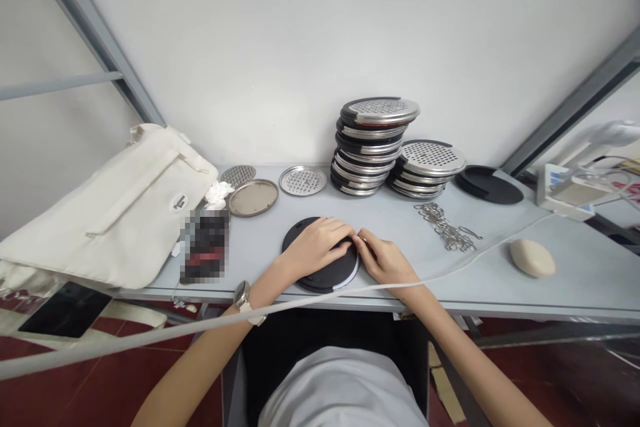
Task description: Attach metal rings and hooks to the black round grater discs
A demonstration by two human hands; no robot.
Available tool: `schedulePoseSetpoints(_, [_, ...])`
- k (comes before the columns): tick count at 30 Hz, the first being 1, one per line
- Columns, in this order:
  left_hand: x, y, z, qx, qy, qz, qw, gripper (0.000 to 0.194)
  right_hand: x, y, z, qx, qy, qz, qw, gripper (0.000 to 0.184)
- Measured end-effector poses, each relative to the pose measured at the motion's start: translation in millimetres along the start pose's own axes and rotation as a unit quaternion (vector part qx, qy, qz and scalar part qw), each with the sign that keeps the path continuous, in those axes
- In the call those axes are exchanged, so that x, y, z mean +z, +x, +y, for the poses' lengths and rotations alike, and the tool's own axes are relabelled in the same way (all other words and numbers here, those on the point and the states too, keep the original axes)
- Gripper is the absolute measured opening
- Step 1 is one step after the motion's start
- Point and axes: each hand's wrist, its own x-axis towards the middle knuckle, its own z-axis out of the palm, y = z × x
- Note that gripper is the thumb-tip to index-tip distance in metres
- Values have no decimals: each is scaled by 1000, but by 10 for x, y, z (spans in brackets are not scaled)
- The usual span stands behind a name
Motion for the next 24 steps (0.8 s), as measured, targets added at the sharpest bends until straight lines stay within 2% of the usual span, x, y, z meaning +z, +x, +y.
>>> schedulePoseSetpoints(19, [-7,1,-6,4,-12,2,1000,12,-19,18,5,21,1,-19,1000,24])
schedulePoseSetpoints(24, [-17,2,-3,1,-9,-4,1000,12,-13,9,-7,1,15,-17,1000,23])
